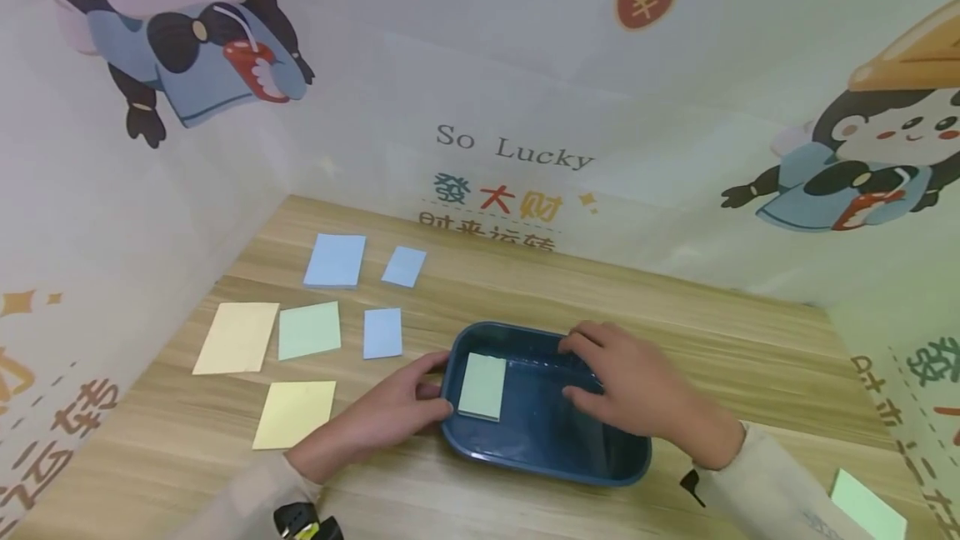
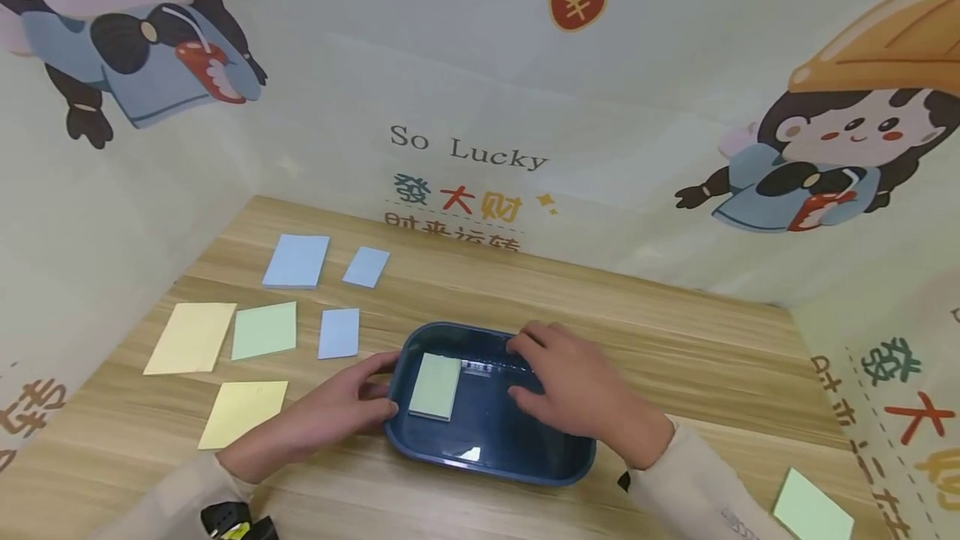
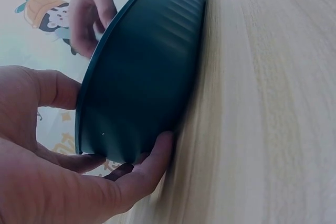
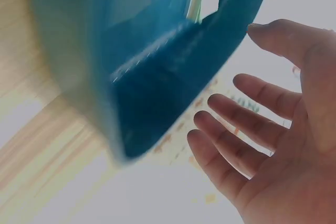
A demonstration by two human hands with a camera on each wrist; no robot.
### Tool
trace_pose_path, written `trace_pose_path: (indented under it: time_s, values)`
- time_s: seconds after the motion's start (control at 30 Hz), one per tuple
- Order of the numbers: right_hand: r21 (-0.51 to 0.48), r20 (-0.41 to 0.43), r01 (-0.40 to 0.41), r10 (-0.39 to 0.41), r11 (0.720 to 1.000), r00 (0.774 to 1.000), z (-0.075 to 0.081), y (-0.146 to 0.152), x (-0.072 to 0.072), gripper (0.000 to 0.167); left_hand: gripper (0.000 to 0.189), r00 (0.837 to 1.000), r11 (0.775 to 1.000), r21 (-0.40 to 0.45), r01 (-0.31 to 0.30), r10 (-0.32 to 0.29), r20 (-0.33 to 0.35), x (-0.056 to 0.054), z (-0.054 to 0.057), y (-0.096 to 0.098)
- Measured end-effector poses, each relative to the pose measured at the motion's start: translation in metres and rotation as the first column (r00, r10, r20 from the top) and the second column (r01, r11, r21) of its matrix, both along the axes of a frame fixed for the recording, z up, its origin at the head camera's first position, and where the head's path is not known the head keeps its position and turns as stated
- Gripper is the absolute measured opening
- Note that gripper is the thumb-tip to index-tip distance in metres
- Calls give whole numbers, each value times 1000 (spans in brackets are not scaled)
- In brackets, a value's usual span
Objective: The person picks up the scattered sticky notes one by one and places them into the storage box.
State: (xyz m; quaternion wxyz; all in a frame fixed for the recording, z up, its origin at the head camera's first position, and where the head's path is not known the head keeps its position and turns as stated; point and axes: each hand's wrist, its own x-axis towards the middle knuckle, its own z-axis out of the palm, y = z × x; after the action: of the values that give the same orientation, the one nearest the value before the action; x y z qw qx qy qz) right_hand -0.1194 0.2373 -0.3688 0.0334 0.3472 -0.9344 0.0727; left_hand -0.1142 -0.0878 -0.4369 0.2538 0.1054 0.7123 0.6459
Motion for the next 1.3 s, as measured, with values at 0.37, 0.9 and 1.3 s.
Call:
trace_pose_path:
  time_s: [0.37,0.9,1.3]
  values:
    - [-75,50,201,-198,977,979,1,65,30,40,78,1000,1000,-5,0,0,-6,0,-1,-2]
    - [-16,277,533,-509,846,815,-21,171,70,54,78,1000,1000,10,5,-5,-1,2,-7,-5]
    - [140,365,658,-656,740,661,-46,242,96,57,79,1000,1000,19,25,-25,14,2,-9,-4]
